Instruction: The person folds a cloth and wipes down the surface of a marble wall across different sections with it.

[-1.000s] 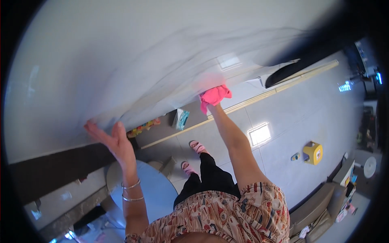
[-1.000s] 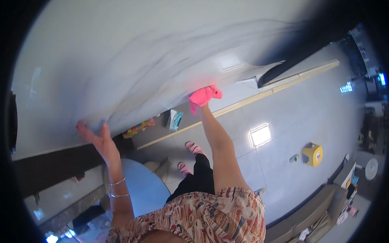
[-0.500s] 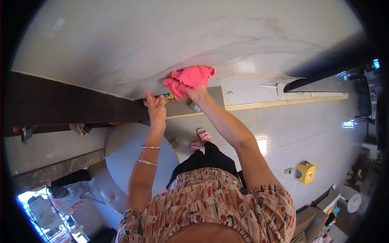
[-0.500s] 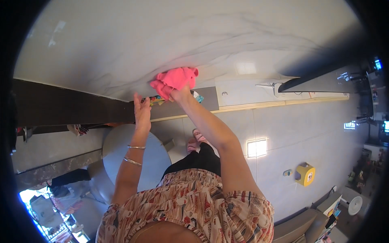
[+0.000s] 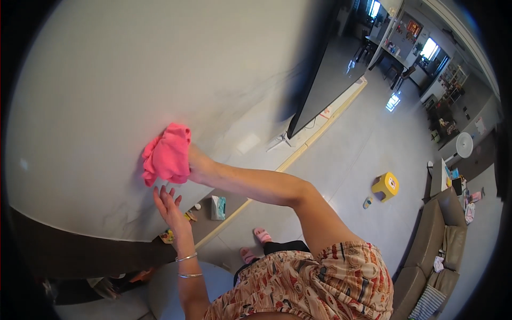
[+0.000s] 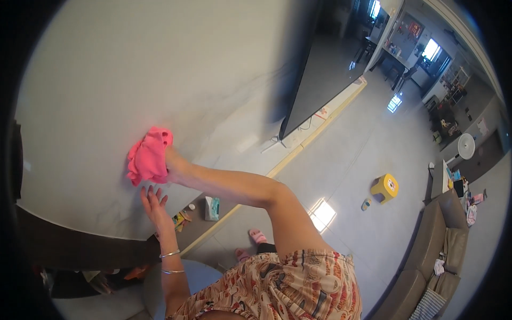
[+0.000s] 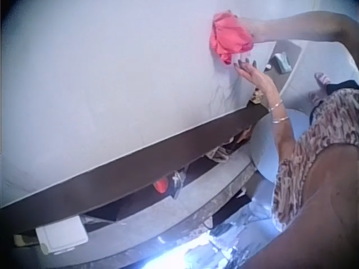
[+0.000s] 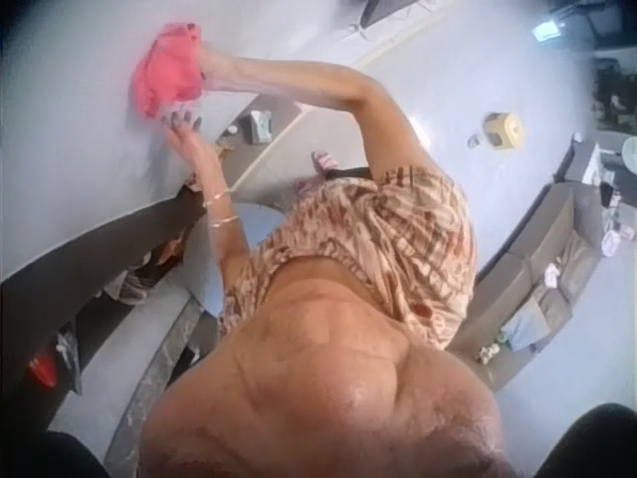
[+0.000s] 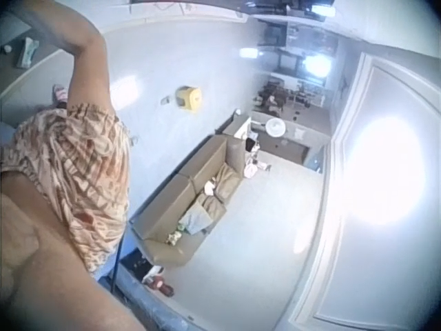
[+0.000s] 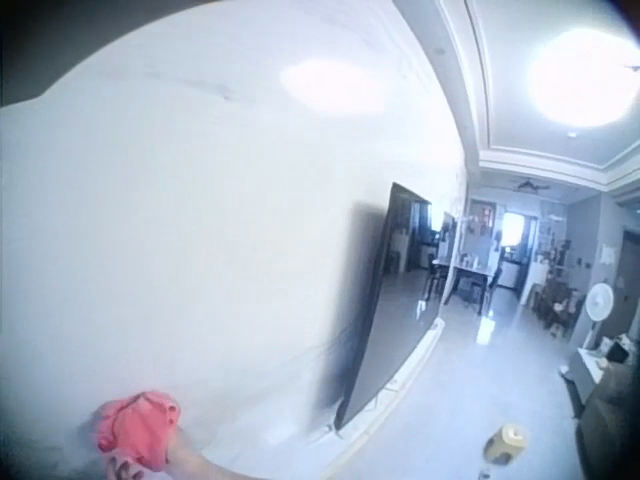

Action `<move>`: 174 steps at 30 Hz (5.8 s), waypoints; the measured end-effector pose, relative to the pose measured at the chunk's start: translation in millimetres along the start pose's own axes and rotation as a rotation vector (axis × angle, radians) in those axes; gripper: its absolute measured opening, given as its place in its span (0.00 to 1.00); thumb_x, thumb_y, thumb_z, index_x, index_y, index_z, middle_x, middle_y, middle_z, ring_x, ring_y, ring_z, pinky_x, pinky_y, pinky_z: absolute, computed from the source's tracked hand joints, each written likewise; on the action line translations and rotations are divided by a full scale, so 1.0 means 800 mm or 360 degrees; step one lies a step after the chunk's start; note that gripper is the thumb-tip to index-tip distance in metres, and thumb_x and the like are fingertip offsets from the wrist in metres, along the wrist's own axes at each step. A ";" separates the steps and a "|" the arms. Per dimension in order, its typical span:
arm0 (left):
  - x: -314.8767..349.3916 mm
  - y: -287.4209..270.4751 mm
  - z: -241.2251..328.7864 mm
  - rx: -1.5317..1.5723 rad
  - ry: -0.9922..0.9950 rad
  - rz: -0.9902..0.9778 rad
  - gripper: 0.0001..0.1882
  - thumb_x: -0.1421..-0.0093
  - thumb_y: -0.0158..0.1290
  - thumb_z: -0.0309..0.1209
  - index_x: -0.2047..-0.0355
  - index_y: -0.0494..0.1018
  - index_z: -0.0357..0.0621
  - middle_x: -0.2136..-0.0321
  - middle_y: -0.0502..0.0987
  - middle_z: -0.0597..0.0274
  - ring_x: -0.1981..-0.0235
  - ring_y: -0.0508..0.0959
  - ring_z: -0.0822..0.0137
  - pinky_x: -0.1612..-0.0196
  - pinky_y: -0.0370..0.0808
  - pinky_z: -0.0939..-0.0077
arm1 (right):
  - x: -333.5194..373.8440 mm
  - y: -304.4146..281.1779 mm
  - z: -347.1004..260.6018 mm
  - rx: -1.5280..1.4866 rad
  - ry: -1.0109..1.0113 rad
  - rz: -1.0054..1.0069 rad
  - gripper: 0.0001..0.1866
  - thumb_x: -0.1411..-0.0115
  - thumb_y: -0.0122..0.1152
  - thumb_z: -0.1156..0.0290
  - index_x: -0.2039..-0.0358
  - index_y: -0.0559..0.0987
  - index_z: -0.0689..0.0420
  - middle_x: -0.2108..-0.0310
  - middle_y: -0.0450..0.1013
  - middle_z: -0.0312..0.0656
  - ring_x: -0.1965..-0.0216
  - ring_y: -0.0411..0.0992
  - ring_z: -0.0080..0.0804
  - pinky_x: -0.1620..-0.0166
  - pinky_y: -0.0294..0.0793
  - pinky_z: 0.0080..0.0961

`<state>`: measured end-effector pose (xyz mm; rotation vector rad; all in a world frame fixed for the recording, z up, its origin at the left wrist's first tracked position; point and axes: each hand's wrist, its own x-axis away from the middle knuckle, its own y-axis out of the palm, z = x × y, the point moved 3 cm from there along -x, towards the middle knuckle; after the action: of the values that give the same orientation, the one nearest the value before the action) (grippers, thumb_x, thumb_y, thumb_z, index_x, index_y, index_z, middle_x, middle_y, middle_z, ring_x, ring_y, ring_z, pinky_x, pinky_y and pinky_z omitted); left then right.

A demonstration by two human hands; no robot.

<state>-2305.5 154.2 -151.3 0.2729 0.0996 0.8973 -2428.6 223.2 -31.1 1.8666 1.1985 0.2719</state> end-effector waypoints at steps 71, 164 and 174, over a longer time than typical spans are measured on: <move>0.340 0.985 -0.222 0.0207 -0.1300 -0.1961 0.24 0.37 0.48 0.30 0.42 0.62 0.35 0.46 0.70 0.55 0.45 0.71 0.63 0.42 0.67 0.68 | 0.642 -0.470 -0.736 0.1513 -0.0296 0.1461 0.29 0.35 0.49 0.60 0.38 0.62 0.61 0.36 0.56 0.50 0.36 0.56 0.40 0.35 0.54 0.33; 0.141 2.309 -0.168 -0.1398 0.2916 0.0683 0.23 0.45 0.51 0.25 0.48 0.69 0.32 0.45 0.64 0.43 0.46 0.66 0.46 0.45 0.64 0.56 | 0.316 -1.006 -2.051 0.3375 -0.2409 -0.0774 0.44 0.61 0.69 0.62 0.41 0.65 0.53 0.34 0.51 0.51 0.33 0.49 0.52 0.39 0.47 0.64; 0.161 2.216 -0.320 -0.1762 0.2100 0.0333 0.38 0.46 0.57 0.32 0.38 0.55 0.29 0.37 0.47 0.37 0.37 0.52 0.40 0.39 0.55 0.51 | 0.343 -1.106 -1.934 0.3627 -0.2517 -0.1105 0.30 0.48 0.57 0.66 0.42 0.67 0.51 0.37 0.59 0.48 0.35 0.58 0.43 0.36 0.49 0.54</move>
<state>-3619.3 1353.4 94.9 -1.3944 0.7630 1.0812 -3751.4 1436.3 139.4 1.4769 0.3538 -3.2945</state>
